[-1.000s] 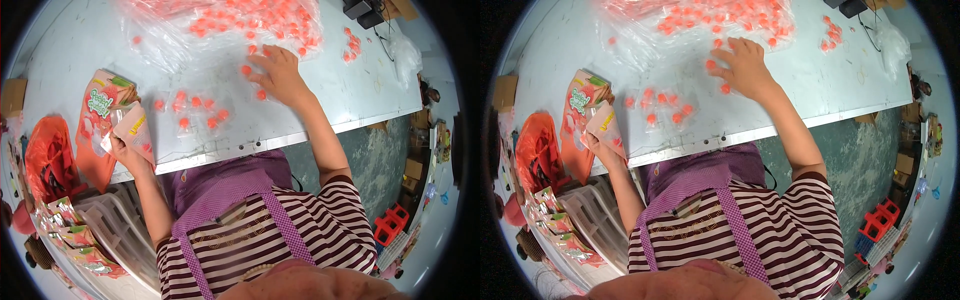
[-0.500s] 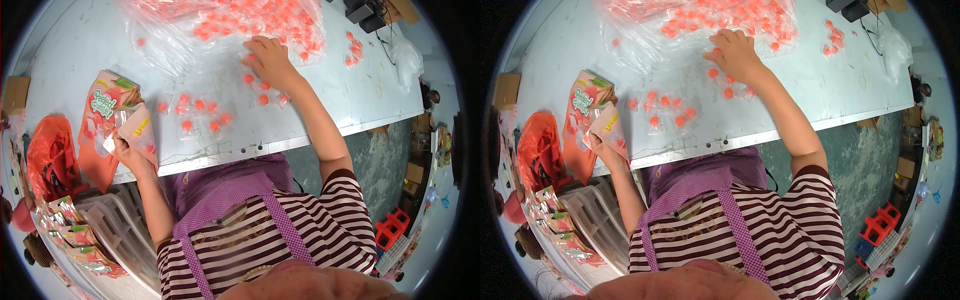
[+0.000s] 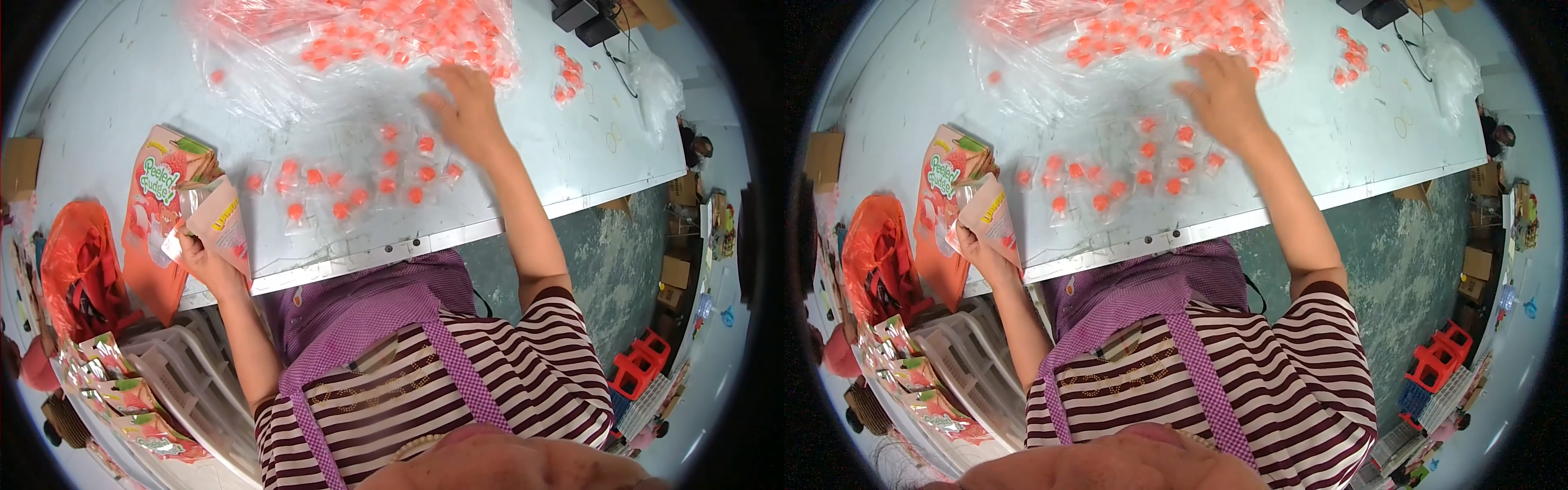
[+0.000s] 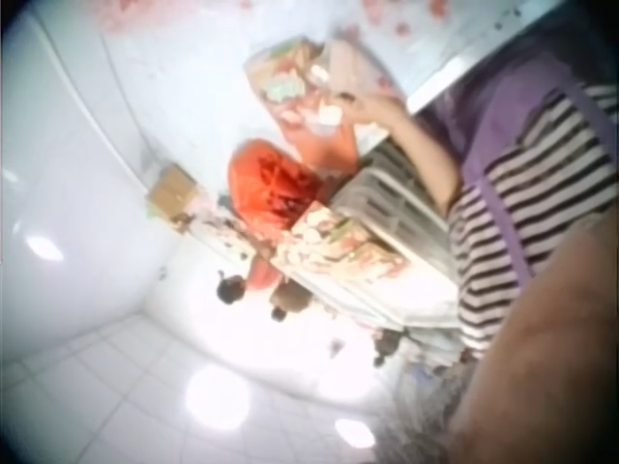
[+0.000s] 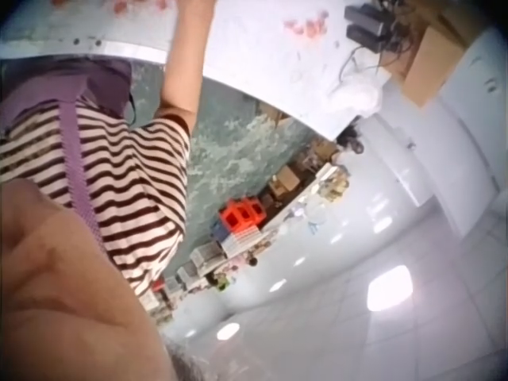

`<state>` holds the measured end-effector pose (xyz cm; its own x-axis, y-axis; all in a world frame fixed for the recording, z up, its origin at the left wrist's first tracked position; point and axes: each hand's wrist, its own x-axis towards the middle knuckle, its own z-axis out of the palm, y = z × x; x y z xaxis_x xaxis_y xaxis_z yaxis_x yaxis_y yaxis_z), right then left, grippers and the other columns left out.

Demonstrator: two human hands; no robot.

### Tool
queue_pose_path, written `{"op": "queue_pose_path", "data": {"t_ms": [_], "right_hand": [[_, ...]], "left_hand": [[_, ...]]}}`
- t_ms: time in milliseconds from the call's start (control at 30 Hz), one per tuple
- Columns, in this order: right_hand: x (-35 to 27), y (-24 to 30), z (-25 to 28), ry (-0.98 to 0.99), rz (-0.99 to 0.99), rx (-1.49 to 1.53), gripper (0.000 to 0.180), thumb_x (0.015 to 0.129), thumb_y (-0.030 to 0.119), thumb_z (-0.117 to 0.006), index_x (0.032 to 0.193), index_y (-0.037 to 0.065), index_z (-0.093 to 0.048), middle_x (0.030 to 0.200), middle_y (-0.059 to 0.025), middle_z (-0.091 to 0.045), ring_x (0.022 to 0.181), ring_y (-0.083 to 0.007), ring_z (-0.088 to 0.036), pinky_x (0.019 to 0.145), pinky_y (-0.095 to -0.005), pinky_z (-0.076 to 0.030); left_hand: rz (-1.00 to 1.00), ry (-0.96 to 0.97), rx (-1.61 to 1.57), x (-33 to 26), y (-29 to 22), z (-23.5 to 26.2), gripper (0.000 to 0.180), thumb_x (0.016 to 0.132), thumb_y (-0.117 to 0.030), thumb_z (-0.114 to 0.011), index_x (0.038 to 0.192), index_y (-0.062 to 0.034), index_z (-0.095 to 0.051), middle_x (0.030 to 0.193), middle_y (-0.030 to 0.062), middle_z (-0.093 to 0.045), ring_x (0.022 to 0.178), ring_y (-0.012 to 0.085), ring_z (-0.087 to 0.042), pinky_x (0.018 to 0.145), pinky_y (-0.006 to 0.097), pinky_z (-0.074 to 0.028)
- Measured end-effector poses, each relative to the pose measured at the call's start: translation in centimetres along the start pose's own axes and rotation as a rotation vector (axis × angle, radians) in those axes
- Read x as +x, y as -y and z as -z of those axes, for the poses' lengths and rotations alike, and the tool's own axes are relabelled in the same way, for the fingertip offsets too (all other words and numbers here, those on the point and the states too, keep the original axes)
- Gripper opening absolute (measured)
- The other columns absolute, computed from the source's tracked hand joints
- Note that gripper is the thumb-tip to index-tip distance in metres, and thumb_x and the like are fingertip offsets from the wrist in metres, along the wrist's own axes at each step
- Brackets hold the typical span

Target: Packaging small pink heart-shaped candies into colorful plastic pouches and stacking them into a tray.

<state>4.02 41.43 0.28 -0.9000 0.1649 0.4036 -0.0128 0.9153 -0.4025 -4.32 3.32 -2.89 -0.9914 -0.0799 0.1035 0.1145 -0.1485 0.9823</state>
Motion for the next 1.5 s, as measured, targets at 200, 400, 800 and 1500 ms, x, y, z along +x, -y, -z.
{"op": "queue_pose_path", "data": {"t_ms": [200, 400, 800, 1500], "right_hand": [[1.1, -2.1, -1.1, -0.051, -0.073, -0.356, 0.033, 0.085, 0.023, -0.060, 0.114, 0.006, -0.059, 0.121, -0.0109, -0.055, 0.109, -0.0324, -0.046, 0.094, -0.0406, -0.035], [-1.9, 0.1, 0.5, 0.112, -0.045, -0.192, 0.030, 0.085, 0.021, -0.059, 0.113, 0.008, -0.060, 0.120, -0.0105, -0.056, 0.108, -0.0317, -0.046, 0.093, -0.0397, -0.035], [-3.5, -3.2, 1.8, -0.093, -0.190, 0.051, 0.024, 0.089, 0.008, -0.053, 0.112, 0.005, -0.060, 0.114, -0.0124, -0.059, 0.105, -0.0280, -0.049, 0.093, -0.0340, -0.039], [0.1, -3.2, 1.7, 0.139, -0.274, 0.308, 0.039, 0.088, 0.022, -0.053, 0.125, 0.008, -0.053, 0.118, -0.0119, -0.054, 0.110, -0.0280, -0.043, 0.096, -0.0340, -0.034]], "left_hand": [[0.005, 0.005, 0.020, 0.0, 0.2, 0.1, 0.015, 0.089, -0.003, -0.053, 0.104, -0.0017, -0.052, 0.106, 0.0060, -0.058, 0.094, 0.0147, -0.058, 0.082, 0.029, -0.048], [-0.008, 0.004, 0.004, 0.0, 0.1, 0.2, 0.014, 0.089, -0.003, -0.053, 0.102, -0.0018, -0.052, 0.104, 0.0057, -0.059, 0.092, 0.0144, -0.058, 0.080, 0.028, -0.049], [0.008, 0.005, 0.017, -0.1, -0.2, -0.3, 0.008, 0.089, -0.003, -0.054, 0.096, -0.0030, -0.051, 0.099, 0.0040, -0.058, 0.089, 0.0115, -0.056, 0.079, 0.026, -0.047], [-0.009, 0.026, 0.038, -0.1, 0.2, -0.2, 0.012, 0.089, -0.007, -0.056, 0.100, -0.0043, -0.052, 0.100, 0.0035, -0.059, 0.087, 0.0117, -0.057, 0.076, 0.026, -0.049]]}}
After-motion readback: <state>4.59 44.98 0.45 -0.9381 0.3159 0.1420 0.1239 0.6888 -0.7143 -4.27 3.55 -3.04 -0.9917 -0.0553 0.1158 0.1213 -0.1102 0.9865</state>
